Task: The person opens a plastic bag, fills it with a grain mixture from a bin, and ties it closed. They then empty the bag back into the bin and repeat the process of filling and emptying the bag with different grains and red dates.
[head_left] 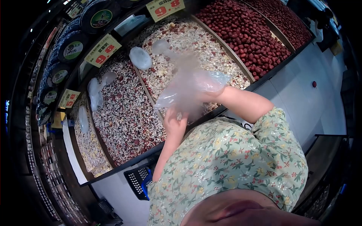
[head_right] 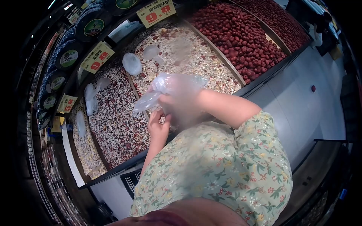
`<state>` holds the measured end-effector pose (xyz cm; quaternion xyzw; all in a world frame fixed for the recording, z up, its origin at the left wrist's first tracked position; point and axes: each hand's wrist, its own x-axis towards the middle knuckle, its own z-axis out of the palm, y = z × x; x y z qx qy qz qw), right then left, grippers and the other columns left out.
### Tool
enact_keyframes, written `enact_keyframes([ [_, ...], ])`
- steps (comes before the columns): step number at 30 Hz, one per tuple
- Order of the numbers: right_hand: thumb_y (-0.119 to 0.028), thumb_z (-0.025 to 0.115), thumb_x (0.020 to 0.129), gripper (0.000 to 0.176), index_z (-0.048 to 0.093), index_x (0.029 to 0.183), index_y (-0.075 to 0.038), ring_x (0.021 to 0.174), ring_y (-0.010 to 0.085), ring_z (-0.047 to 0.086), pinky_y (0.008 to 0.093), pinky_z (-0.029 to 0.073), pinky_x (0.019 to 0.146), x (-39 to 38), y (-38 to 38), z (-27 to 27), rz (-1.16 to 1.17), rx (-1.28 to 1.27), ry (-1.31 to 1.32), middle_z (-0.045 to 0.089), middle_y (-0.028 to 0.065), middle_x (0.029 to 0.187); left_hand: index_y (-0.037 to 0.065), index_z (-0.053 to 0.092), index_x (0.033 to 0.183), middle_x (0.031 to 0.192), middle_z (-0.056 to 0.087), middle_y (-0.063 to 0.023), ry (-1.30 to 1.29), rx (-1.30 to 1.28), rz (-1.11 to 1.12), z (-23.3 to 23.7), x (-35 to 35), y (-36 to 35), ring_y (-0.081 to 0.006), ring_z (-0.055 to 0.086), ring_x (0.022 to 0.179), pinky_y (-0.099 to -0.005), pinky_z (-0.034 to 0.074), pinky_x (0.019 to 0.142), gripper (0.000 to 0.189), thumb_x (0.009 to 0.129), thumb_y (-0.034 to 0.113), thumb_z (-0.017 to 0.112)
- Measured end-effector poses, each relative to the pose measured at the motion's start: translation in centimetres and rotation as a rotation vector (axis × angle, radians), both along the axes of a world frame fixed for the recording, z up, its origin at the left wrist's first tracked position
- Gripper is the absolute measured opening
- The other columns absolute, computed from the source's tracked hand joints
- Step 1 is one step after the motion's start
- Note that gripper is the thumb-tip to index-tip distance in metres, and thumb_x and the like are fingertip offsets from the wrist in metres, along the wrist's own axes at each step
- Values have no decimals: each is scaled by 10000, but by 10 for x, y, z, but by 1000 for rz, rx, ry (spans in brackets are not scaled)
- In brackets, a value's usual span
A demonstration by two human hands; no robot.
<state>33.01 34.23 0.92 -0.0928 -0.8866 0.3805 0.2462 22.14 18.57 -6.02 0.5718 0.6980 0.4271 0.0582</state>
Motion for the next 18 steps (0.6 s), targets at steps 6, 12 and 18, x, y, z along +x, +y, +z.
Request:
enact_keyframes([
  [6, -202, 507, 742, 338, 569, 1048, -74, 890, 235, 580, 336, 448, 793, 30, 68, 23, -28, -73, 120, 600, 118, 944, -26, 583, 789, 821, 589, -107, -167, 126, -14, 16, 27, 66, -183, 560, 699, -269, 445, 634, 120, 718, 34, 658],
  [12, -188, 566, 743, 347, 556, 1058, -45, 755, 123, 579, 271, 450, 691, 66, 147, 36, -122, -64, 115, 633, 60, 801, -18, 568, 781, 792, 565, -42, -301, 101, -78, 22, 38, 136, -78, 503, 652, -197, 406, 596, 86, 770, 35, 635],
  [18, -158, 590, 747, 360, 558, 1090, -55, 604, 87, 513, 232, 417, 554, 118, 232, 48, -100, -656, 142, 639, 43, 799, 20, 557, 785, 702, 549, 28, -477, 32, -41, 59, 52, 209, -33, 482, 626, -162, 371, 571, 92, 797, 69, 634],
])
